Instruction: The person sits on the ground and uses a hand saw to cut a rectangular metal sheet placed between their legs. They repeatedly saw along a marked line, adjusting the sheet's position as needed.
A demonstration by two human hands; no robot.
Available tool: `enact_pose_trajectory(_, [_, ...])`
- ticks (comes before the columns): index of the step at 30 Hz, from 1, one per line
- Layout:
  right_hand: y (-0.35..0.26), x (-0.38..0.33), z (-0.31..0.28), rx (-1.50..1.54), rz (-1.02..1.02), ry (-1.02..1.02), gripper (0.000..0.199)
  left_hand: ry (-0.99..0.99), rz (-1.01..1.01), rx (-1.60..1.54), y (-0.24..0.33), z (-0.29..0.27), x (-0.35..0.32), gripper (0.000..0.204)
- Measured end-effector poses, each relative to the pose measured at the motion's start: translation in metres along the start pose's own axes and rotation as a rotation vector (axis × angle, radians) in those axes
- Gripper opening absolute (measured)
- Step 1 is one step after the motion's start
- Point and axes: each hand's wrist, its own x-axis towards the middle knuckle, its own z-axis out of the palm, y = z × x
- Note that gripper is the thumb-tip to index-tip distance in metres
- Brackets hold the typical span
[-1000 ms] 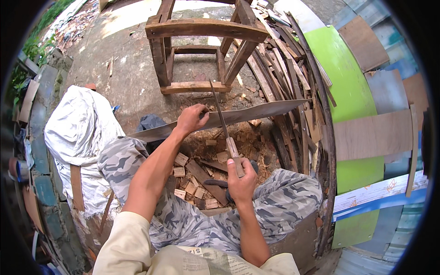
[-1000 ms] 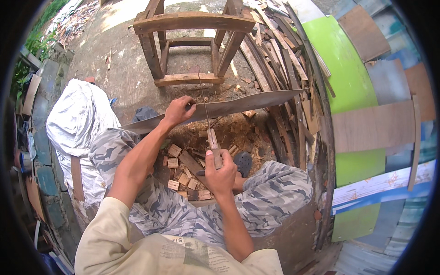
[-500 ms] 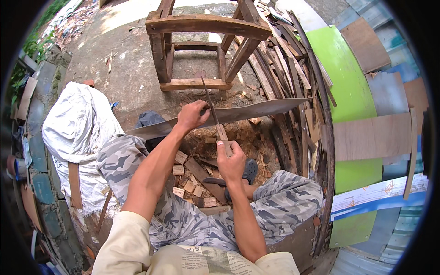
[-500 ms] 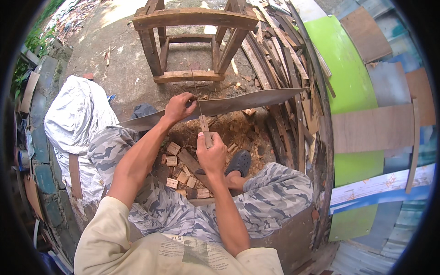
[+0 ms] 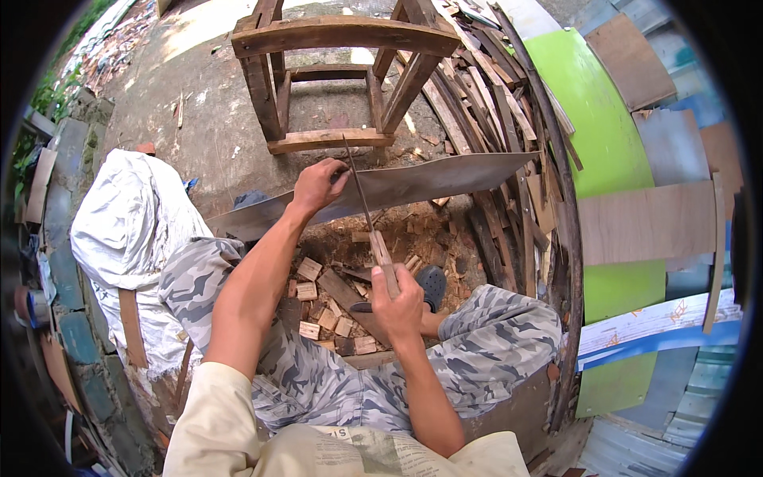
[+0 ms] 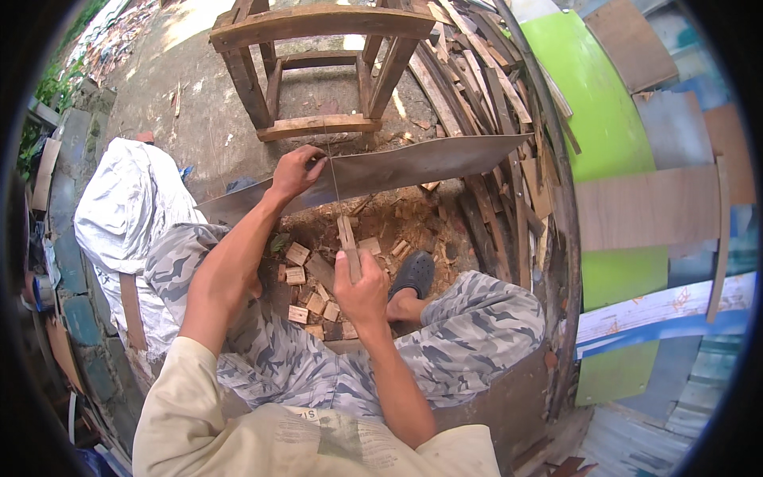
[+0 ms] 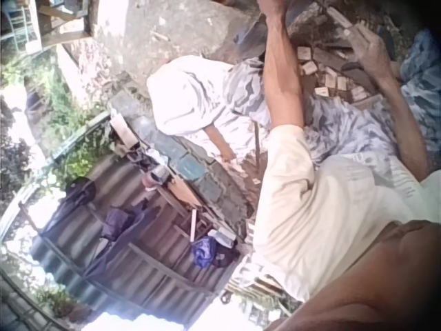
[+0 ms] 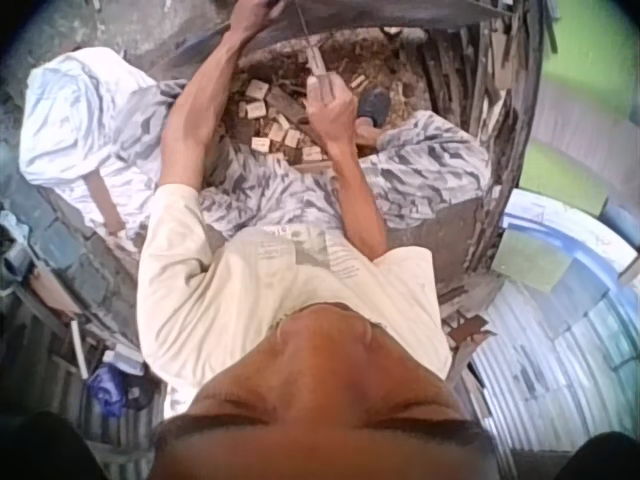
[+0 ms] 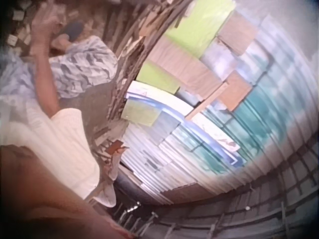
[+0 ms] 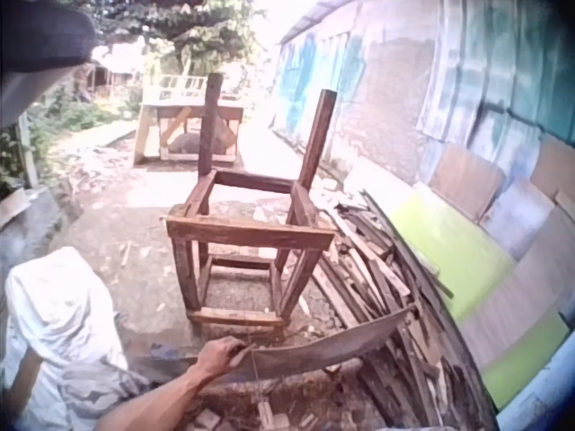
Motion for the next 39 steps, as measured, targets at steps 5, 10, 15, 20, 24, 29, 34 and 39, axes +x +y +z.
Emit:
enact_pose_trajectory(5, [0.002, -0.040, -0.042, 0.060, 0.037, 0.010, 0.027, -0.028, -0.032, 0.021, -0.010, 0.001, 0.007, 0.017])
enact_pose_trajectory(10, [-0.005, -0.024, -0.039, 0.087, -0.014, 0.063, 0.027, -0.047, -0.008, -0.022, -0.003, 0.002, 0.002, 0.017])
enact_pose_trajectory(15, [0.000, 0.004, -0.010, 0.078, -0.051, 0.045, 0.027, -0.034, -0.031, -0.025, -0.004, 0.003, 0.002, 0.018])
enact_pose_trajectory(20, [0.004, 0.016, 0.008, 0.059, -0.009, 0.021, 0.027, -0.013, -0.018, -0.002, -0.009, 0.005, 0.001, 0.019])
enact_pose_trajectory(24, [0.007, 0.021, 0.015, 0.032, -0.027, 0.026, 0.026, 0.004, -0.012, 0.025, -0.007, 0.007, 0.001, 0.019])
enact_pose_trajectory(29, [0.006, 0.025, 0.021, 0.055, -0.017, 0.024, 0.030, 0.009, -0.018, 0.053, -0.003, 0.006, 0.003, 0.017])
enact_pose_trajectory(34, [0.018, 0.003, 0.019, 0.044, -0.043, 0.030, 0.033, -0.028, -0.026, 0.038, -0.003, 0.005, 0.003, 0.016])
enact_pose_trajectory(39, [0.011, -0.076, -0.041, 0.017, 0.061, -0.028, 0.020, -0.005, -0.017, 0.070, -0.016, 0.003, 0.016, 0.019])
